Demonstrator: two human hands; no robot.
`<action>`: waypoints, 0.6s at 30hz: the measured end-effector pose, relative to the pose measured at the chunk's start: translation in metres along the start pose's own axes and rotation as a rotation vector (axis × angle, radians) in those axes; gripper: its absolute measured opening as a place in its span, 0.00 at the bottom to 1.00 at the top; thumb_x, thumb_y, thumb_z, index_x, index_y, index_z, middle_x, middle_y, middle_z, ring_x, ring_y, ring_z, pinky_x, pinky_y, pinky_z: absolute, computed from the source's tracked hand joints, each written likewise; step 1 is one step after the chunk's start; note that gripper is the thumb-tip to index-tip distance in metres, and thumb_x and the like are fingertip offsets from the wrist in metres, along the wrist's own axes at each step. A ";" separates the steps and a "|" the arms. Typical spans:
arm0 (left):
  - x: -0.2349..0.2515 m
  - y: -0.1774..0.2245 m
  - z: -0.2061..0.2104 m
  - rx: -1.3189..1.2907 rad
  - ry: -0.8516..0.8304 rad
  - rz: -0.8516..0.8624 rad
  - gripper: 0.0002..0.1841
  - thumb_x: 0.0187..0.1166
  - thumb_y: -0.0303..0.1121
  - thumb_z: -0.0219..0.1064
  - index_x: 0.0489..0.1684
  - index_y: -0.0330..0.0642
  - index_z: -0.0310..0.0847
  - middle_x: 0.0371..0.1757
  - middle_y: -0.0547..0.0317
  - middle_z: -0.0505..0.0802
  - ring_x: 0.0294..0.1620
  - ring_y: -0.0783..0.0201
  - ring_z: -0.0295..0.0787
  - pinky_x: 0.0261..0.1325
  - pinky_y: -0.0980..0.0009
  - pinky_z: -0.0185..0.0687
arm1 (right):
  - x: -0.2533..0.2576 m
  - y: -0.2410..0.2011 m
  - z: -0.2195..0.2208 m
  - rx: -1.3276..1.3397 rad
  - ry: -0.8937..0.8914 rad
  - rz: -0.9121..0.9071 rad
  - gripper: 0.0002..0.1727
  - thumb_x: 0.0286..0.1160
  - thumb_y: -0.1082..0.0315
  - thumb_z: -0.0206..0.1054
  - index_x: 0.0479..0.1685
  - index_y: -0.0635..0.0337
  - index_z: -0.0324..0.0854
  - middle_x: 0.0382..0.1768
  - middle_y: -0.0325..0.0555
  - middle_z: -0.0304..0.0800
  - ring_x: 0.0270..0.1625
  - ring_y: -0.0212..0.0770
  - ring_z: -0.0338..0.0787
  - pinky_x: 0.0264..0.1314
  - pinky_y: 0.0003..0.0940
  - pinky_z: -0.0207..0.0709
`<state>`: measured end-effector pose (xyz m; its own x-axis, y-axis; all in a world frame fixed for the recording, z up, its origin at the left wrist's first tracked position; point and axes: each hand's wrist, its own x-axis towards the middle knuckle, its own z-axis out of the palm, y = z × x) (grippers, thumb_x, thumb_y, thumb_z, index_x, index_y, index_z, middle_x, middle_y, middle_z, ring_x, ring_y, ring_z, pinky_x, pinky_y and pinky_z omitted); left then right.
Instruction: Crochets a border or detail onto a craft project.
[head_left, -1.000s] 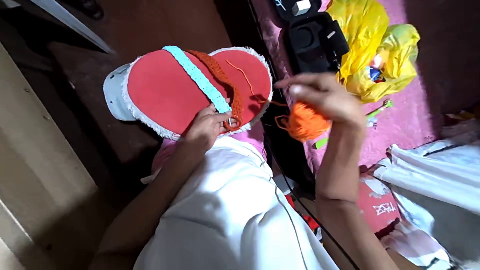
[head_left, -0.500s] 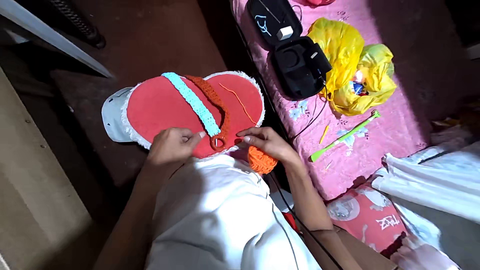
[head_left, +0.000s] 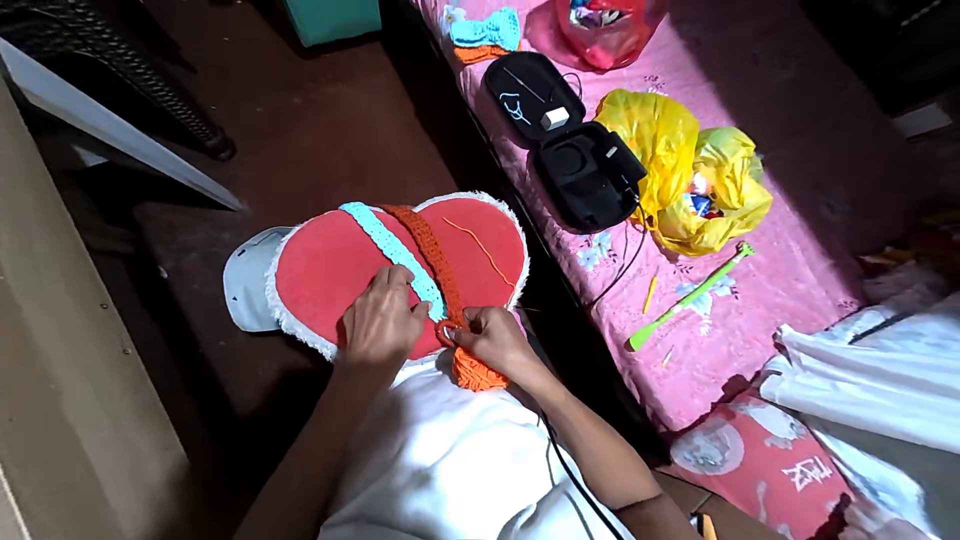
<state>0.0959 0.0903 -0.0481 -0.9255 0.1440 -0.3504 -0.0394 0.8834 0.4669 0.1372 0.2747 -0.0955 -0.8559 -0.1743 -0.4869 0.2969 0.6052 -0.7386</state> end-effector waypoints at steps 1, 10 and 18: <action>0.004 -0.001 0.001 -0.075 -0.013 0.019 0.21 0.77 0.43 0.75 0.62 0.40 0.85 0.47 0.46 0.91 0.45 0.45 0.89 0.48 0.39 0.80 | -0.002 -0.002 -0.002 -0.052 -0.006 0.004 0.17 0.74 0.54 0.68 0.30 0.61 0.84 0.25 0.44 0.83 0.34 0.45 0.85 0.42 0.53 0.76; 0.088 0.018 -0.002 -0.168 -0.062 -0.042 0.18 0.78 0.41 0.72 0.40 0.28 0.85 0.39 0.32 0.90 0.48 0.32 0.87 0.51 0.31 0.76 | 0.002 0.001 -0.006 -0.126 -0.031 -0.021 0.18 0.73 0.53 0.70 0.30 0.61 0.84 0.25 0.44 0.83 0.33 0.44 0.84 0.42 0.52 0.75; 0.147 -0.023 -0.018 -1.244 -0.095 -0.138 0.08 0.75 0.22 0.65 0.48 0.42 0.79 0.28 0.64 0.87 0.16 0.79 0.73 0.15 0.85 0.63 | 0.013 0.020 -0.016 0.125 -0.094 -0.021 0.19 0.69 0.58 0.76 0.20 0.57 0.74 0.17 0.33 0.69 0.23 0.32 0.71 0.33 0.37 0.68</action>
<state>-0.0459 0.0832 -0.0956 -0.8569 0.1610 -0.4897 -0.5093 -0.1172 0.8526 0.1253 0.2971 -0.1097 -0.8209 -0.2610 -0.5079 0.3349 0.5003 -0.7984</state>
